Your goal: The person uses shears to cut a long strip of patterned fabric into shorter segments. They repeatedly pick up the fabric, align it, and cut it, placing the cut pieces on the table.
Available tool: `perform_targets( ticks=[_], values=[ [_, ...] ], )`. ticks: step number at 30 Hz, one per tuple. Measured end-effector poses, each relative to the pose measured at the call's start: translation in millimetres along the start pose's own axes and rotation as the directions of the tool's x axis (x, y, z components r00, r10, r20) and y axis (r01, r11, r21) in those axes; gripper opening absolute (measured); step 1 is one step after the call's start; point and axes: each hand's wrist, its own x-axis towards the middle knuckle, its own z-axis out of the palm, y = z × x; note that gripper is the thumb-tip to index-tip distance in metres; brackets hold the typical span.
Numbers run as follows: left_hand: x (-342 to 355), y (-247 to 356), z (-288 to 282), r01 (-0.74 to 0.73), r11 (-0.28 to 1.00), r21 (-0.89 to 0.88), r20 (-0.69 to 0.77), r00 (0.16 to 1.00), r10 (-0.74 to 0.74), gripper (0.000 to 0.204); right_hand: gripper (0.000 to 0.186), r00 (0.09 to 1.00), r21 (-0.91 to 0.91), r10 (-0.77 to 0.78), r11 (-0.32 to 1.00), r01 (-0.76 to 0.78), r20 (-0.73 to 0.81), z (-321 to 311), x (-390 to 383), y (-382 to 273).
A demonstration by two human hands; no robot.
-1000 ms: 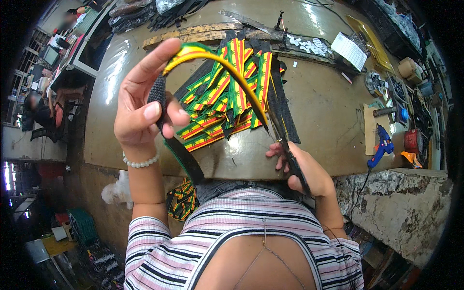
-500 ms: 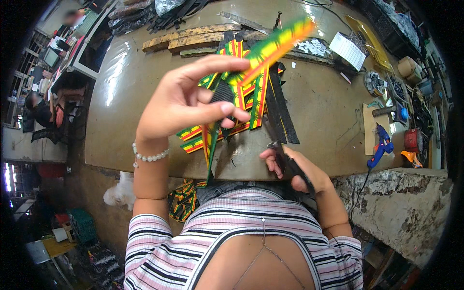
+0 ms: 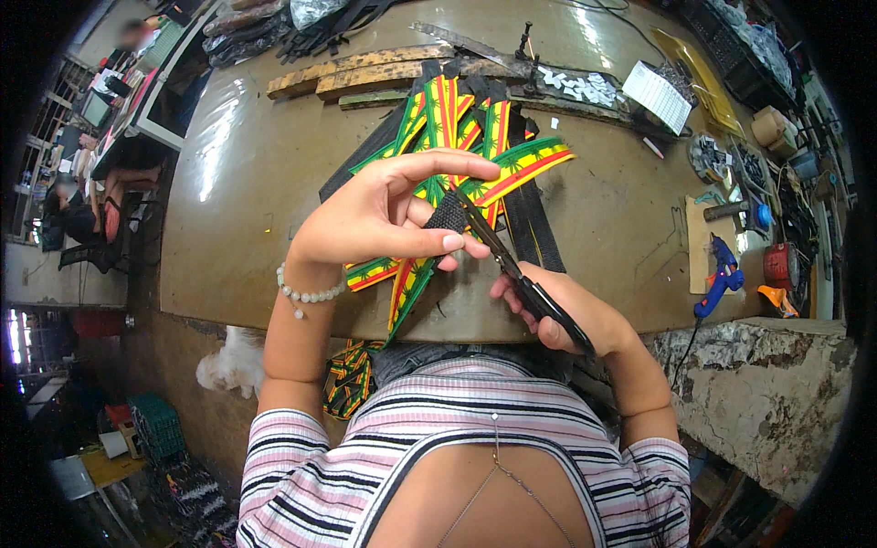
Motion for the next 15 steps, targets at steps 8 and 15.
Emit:
perform_targets(
  ticks=[8, 15],
  values=[
    [2, -17, -9, 0.018, 0.998, -0.061, -0.001, 1.000, -0.018, 0.061, 0.065, 0.993, -0.082, -0.117, 0.990, 0.114, -0.034, 9, -6, -4],
    [0, -20, -7, 0.037, 0.995, -0.090, -0.015, 0.999, -0.038, 0.064, 0.059, 0.996, 0.110, 0.014, 0.994, -0.004, -0.087, 23, -9, -8]
  ],
)
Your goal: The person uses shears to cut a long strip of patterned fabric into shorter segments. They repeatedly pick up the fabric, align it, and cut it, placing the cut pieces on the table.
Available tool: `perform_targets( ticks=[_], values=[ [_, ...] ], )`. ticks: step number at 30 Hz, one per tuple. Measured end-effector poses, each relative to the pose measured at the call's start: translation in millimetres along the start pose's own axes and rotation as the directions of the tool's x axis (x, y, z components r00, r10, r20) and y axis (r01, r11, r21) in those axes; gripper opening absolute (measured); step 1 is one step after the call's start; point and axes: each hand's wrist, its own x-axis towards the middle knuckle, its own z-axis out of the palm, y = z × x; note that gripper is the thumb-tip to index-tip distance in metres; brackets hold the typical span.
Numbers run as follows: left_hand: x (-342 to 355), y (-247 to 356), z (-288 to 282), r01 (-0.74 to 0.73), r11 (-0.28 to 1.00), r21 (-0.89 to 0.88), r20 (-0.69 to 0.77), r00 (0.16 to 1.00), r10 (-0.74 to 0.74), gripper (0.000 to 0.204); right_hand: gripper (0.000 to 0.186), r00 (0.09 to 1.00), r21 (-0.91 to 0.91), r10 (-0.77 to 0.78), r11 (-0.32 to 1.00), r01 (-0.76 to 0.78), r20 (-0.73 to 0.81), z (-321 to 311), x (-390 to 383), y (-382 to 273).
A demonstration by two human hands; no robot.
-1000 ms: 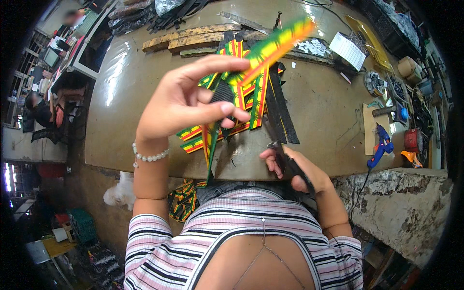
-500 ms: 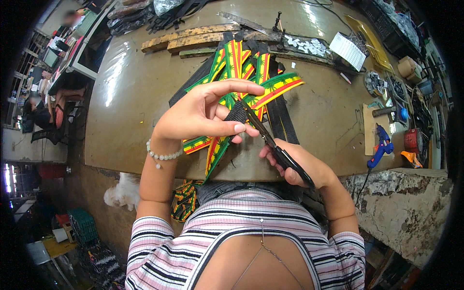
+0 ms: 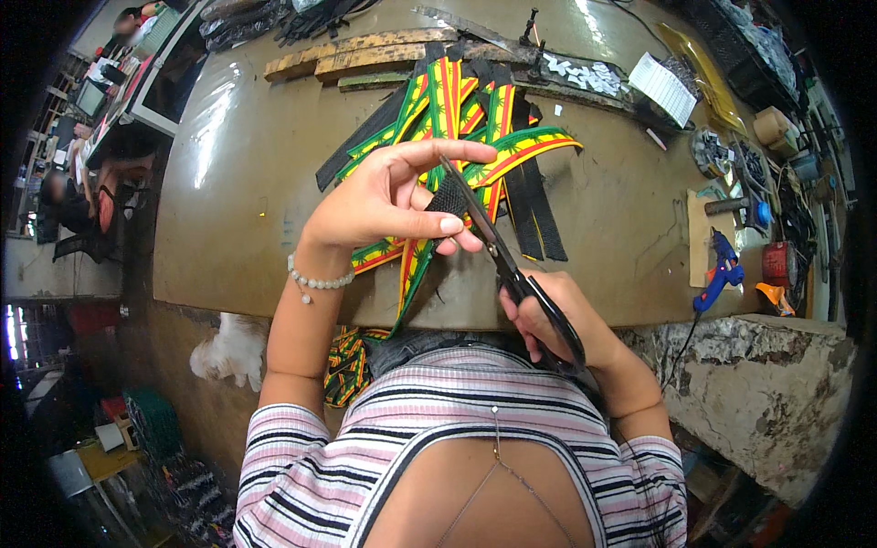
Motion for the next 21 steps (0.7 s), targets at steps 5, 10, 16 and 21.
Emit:
perform_targets(
  ticks=[5, 10, 16, 21],
  values=[
    [-7, -1, -7, 0.001, 1.000, 0.024, -0.016, 1.000, 0.000, 0.062, 0.067, 0.994, -0.020, -0.016, 1.000, 0.014, -0.104, 1, -1, 11],
    [-16, 9, -19, 0.051, 0.951, 0.304, -0.218, 0.976, 0.017, 0.054, 0.047, 0.921, 0.003, -0.302, 0.950, 0.312, -0.245, 2, 2, 32],
    [-35, 20, 35, -0.165, 0.791, 0.589, -0.402, 0.789, 0.464, 0.058, 0.051, 0.947, 0.307, -0.190, 0.914, 0.267, -0.257, 17, 27, 30],
    [-12, 6, 61, -0.337, 0.628, 0.702, -0.099, 0.826, 0.555, 0.057, 0.046, 0.917, 0.120, -0.294, 0.935, 0.335, -0.270, 36, 41, 21]
  ],
)
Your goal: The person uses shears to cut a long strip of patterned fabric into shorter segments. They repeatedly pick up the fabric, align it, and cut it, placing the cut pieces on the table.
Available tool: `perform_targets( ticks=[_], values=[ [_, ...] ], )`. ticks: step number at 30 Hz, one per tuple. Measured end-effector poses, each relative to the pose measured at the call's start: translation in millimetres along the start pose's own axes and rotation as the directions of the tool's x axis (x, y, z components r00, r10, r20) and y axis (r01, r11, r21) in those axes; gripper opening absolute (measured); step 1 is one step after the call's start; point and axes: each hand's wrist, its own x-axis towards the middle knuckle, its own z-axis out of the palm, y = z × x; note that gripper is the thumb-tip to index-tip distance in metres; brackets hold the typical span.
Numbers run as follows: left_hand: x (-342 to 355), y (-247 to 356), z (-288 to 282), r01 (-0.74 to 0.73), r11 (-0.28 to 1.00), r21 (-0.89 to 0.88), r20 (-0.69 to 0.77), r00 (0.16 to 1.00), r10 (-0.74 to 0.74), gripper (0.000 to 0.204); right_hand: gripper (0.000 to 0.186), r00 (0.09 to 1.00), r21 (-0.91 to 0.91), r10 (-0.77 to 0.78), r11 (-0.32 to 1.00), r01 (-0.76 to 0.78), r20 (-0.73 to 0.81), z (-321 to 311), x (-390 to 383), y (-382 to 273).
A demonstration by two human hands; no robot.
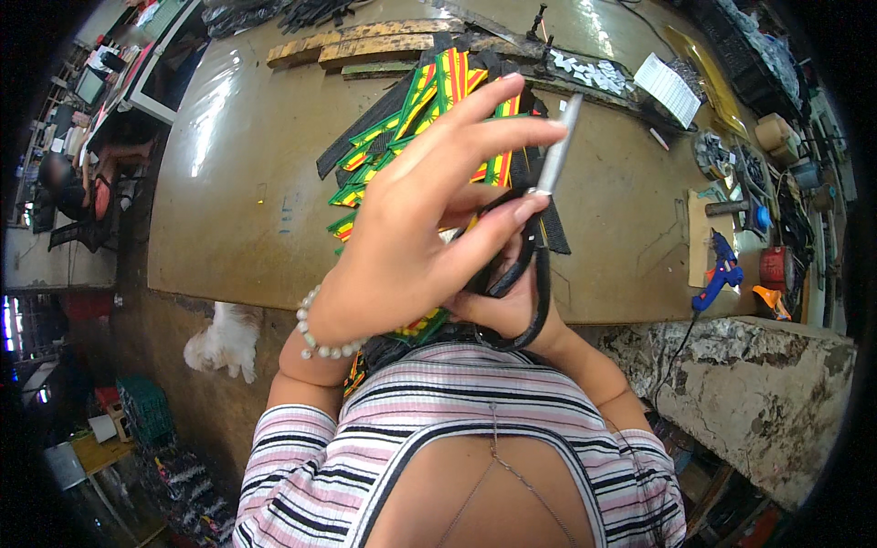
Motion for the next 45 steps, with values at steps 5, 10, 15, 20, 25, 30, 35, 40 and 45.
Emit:
perform_targets(
  ticks=[5, 10, 15, 20, 25, 30, 35, 40, 45],
  values=[
    [25, -53, -17, 0.198, 0.720, 0.665, -0.267, 0.964, -0.018, 0.079, 0.019, 0.763, -0.057, -0.200, 0.976, 0.210, -0.614, -45, -2, -6],
    [43, -114, -45, 0.673, 0.463, 0.577, -0.297, 0.701, -0.648, 0.101, 0.025, 0.721, -0.212, -0.132, 0.977, -0.021, -0.680, -101, -24, -9],
    [54, -140, -49, 0.597, 0.429, 0.678, -0.153, 0.685, -0.712, 0.108, 0.030, 0.852, 0.038, 0.162, 0.985, -0.166, -0.499, -83, 5, 35],
    [67, -137, -50, 0.548, 0.524, 0.652, -0.053, 0.722, -0.689, 0.105, 0.036, 0.853, 0.083, 0.178, 0.984, -0.158, -0.491, -76, 19, 43],
    [59, -132, -41, 0.473, 0.584, 0.660, 0.088, 0.724, -0.685, 0.114, 0.047, 0.865, 0.476, 0.268, 0.879, -0.040, -0.424, -54, 18, 40],
    [48, -121, -25, 0.390, 0.754, 0.529, 0.197, 0.808, -0.556, 0.118, 0.034, 0.911, 0.560, 0.110, 0.816, 0.146, -0.398, -5, 12, 60],
    [54, -106, -3, 0.180, 0.766, 0.617, 0.339, 0.818, -0.465, 0.115, 0.030, 0.803, 0.412, 0.089, 0.888, 0.204, -0.589, 6, -12, 69],
    [88, -109, 43, -0.161, 0.868, 0.469, 0.652, 0.726, -0.218, 0.108, 0.036, 0.672, 0.224, 0.079, 0.966, 0.132, -0.736, 11, -33, 68],
    [127, -113, 95, -0.425, 0.883, 0.197, 0.900, 0.435, 0.008, 0.107, 0.048, 0.654, 0.484, 0.106, 0.761, 0.431, -0.749, 24, -43, 63]
  ],
)
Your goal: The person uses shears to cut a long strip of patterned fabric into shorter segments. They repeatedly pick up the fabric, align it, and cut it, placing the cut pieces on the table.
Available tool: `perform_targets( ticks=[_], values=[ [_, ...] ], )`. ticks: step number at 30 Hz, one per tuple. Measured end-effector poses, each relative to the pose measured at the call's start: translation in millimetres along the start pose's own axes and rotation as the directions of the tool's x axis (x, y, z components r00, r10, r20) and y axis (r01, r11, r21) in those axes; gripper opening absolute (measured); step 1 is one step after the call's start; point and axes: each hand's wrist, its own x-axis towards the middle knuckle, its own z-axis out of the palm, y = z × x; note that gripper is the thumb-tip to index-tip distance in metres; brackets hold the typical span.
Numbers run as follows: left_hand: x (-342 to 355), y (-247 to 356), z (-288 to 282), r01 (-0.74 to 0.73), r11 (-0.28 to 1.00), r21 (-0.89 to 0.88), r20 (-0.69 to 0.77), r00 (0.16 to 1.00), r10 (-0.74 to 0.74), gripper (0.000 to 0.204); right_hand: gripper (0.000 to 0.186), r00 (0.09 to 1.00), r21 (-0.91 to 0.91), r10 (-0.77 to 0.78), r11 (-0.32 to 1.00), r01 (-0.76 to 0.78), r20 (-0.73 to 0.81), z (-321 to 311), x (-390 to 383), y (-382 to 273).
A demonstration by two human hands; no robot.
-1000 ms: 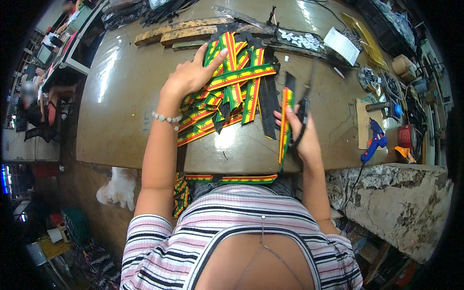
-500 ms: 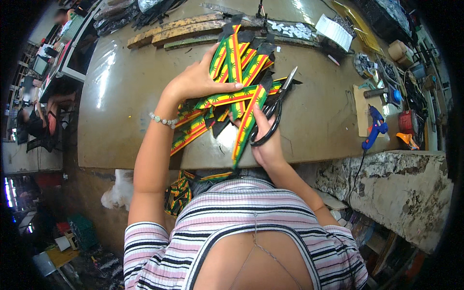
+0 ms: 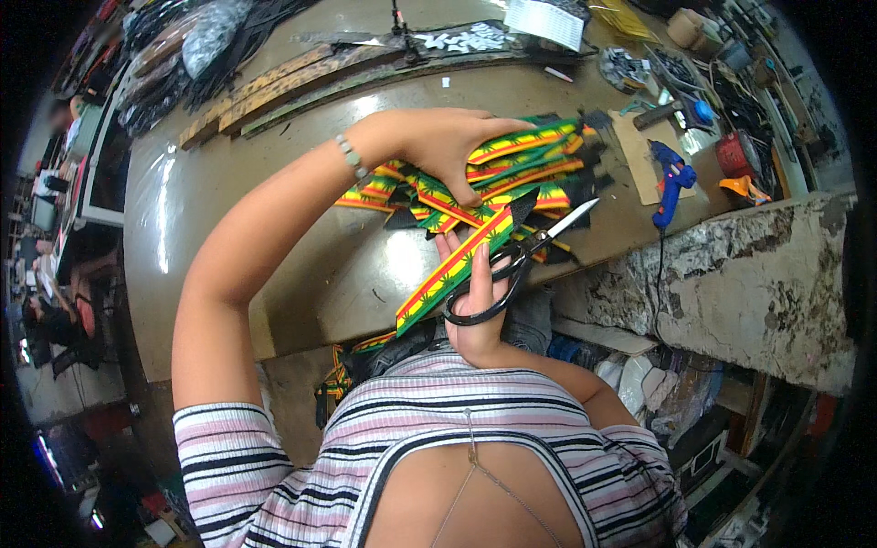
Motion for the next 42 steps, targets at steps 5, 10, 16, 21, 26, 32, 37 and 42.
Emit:
perform_targets(
  ticks=[5, 10, 16, 21, 26, 32, 37, 42],
  values=[
    [80, 13, -6, -0.230, 0.972, -0.049, 0.305, 0.923, 0.234, 0.107, 0.054, 0.982, 0.012, -0.186, 0.982, 0.187, -0.022, -3, 14, -9],
    [139, 22, -18, -0.303, 0.946, -0.117, 0.380, 0.866, 0.324, 0.113, 0.052, 0.957, 0.012, -0.263, 0.964, 0.266, -0.122, -22, 43, -35],
    [177, 10, -39, -0.214, 0.973, 0.086, 0.392, 0.905, 0.164, 0.125, 0.048, 0.958, 0.064, -0.251, 0.963, 0.261, -0.137, -32, 83, -50],
    [126, 21, -68, -0.027, 0.944, 0.330, 0.077, 0.997, 0.002, 0.103, 0.047, 0.968, 0.092, -0.212, 0.970, 0.225, -0.133, -35, 89, -57],
    [12, 2, -21, 0.323, 0.901, -0.290, -0.638, 0.637, -0.433, 0.052, 0.047, 0.988, 0.042, -0.144, 0.988, 0.146, -0.051, -43, 75, -71],
    [12, -34, 95, 0.529, 0.843, -0.101, -0.701, 0.563, -0.437, 0.072, 0.048, 0.989, 0.039, -0.148, 0.988, 0.148, 0.006, -44, 68, -77],
    [42, 3, 87, 0.379, 0.866, -0.328, -0.605, 0.619, -0.500, 0.071, 0.047, 0.984, 0.019, -0.180, 0.983, 0.180, -0.009, -42, 67, -83],
    [34, 29, 75, 0.286, 0.858, -0.427, -0.683, 0.520, -0.513, 0.078, 0.048, 0.980, -0.082, -0.197, 0.977, 0.199, 0.035, -41, 80, -89]
  ],
)
